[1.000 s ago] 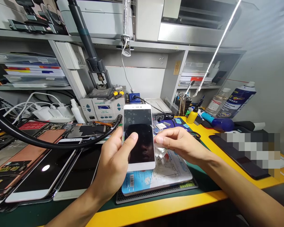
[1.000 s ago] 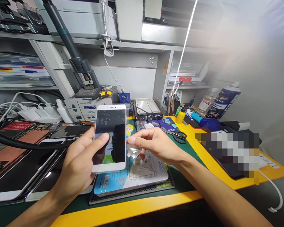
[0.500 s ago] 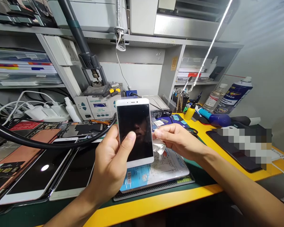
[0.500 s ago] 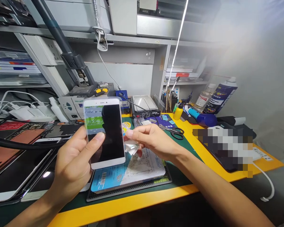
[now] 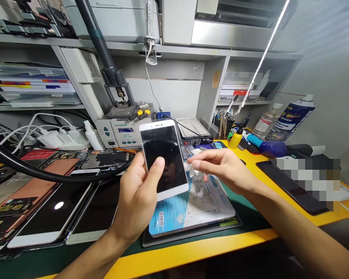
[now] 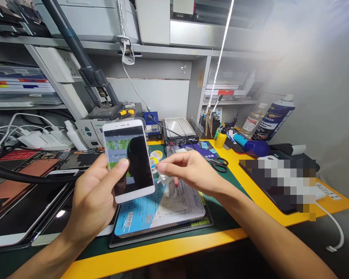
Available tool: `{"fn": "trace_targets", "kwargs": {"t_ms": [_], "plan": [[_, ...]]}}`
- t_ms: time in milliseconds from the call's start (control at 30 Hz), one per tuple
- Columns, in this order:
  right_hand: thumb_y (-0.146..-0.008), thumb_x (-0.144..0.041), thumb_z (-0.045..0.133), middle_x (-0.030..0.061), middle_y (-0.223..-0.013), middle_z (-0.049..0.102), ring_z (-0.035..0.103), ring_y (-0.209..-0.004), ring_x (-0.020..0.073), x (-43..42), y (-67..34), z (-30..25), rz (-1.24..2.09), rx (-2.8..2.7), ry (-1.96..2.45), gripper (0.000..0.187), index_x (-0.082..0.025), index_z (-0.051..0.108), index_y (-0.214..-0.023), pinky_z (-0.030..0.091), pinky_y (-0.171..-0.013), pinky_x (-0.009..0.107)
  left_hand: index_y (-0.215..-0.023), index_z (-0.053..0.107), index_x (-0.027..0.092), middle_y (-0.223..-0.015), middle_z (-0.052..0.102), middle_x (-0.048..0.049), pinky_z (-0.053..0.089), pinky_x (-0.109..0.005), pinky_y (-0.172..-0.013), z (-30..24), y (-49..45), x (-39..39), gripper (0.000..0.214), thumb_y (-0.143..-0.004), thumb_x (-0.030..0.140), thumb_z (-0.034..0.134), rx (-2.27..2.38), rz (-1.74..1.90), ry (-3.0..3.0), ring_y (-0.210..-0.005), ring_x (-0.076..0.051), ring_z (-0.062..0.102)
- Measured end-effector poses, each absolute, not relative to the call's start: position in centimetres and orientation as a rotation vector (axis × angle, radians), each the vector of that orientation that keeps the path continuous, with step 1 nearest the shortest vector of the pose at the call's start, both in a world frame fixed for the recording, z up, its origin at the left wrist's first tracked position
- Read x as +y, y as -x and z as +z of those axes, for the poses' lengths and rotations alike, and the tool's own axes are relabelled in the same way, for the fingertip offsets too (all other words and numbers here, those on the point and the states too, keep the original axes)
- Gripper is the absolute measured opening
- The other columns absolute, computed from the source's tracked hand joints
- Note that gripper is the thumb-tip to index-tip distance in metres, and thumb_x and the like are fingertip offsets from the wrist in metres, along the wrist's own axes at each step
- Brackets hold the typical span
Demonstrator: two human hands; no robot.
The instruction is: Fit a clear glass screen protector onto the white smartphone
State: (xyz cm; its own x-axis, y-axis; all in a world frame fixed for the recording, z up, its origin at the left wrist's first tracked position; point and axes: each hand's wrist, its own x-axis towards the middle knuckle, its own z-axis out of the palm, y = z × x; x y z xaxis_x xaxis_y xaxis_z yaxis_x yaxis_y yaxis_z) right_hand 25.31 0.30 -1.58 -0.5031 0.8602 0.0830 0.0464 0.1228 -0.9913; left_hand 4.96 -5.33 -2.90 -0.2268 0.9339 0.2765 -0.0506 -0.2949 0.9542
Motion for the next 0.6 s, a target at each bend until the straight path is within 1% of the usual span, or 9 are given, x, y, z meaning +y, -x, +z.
{"fn": "trace_targets", "kwargs": {"t_ms": [100, 167, 267, 333, 433, 600], "plan": [[-0.083, -0.036, 0.079, 0.0044, -0.086, 0.074, 0.061, -0.065, 0.0117, 0.2, -25.2, -1.8, 1.124, -1.663, 0.873, 0.024, -0.019, 0.079, -0.099, 0.05, -0.054, 0.022, -0.118, 0.068, 0.019, -0.094, 0.074, -0.0047, 0.051, -0.035, -0.08, -3.1, -5.0, -4.9, 0.042, -0.088, 0.048, 0.069, 1.169, 1.624, -1.26, -0.084, -0.023, 0.067], [-0.088, -0.03, 0.074, 0.004, -0.086, 0.074, 0.063, -0.068, 0.0127, -0.2, -24.9, -2.2, 0.912, -1.746, 0.821, 0.023, -0.019, 0.076, -0.109, 0.051, -0.057, 0.024, -0.12, 0.067, 0.018, -0.098, 0.075, -0.0063, 0.052, -0.036, -0.082, -3.1, -5.1, -4.7, 0.044, -0.088, 0.048, 0.069, 1.15, 1.617, -1.261, -0.088, -0.025, 0.068], [-0.091, -0.015, 0.067, 0.0066, -0.09, 0.073, 0.064, -0.076, 0.0144, -0.6, -24.4, -2.8, 0.478, -1.979, 0.646, 0.02, -0.017, 0.073, -0.11, 0.054, -0.068, 0.028, -0.122, 0.066, 0.018, -0.102, 0.075, -0.0076, 0.053, -0.037, -0.083, -3.1, -5.0, -4.5, 0.045, -0.088, 0.048, 0.069, 1.128, 1.602, -1.263, -0.091, -0.025, 0.069], [-0.091, -0.007, 0.063, 0.0092, -0.091, 0.071, 0.065, -0.079, 0.0155, -0.7, -24.2, -3.2, 0.228, -2.073, 0.513, 0.022, -0.014, 0.072, -0.11, 0.055, -0.072, 0.03, -0.121, 0.066, 0.019, -0.104, 0.075, -0.0074, 0.052, -0.036, -0.084, -3.1, -5.0, -4.5, 0.043, -0.089, 0.047, 0.069, 1.128, 1.59, -1.272, -0.091, -0.025, 0.069], [-0.09, -0.002, 0.061, 0.0114, -0.091, 0.069, 0.065, -0.08, 0.0161, -0.7, -24.2, -3.5, 0.076, -2.088, 0.433, 0.026, -0.011, 0.07, -0.113, 0.055, -0.071, 0.03, -0.12, 0.066, 0.02, -0.108, 0.075, -0.0068, 0.052, -0.036, -0.086, -3.1, -4.9, -4.5, 0.039, -0.09, 0.046, 0.068, 1.121, 1.582, -1.282, -0.094, -0.025, 0.069], [-0.089, 0.0, 0.062, 0.0107, -0.095, 0.071, 0.065, -0.081, 0.0142, -1.1, -24.0, -3.3, 0.053, -2.085, 0.369, 0.03, -0.011, 0.067, -0.117, 0.056, -0.072, 0.027, -0.118, 0.066, 0.019, -0.108, 0.075, -0.0069, 0.052, -0.037, -0.089, -3.1, -5.0, -4.4, 0.04, -0.089, 0.046, 0.068, 1.135, 1.592, -1.279, -0.099, -0.027, 0.068]]}}
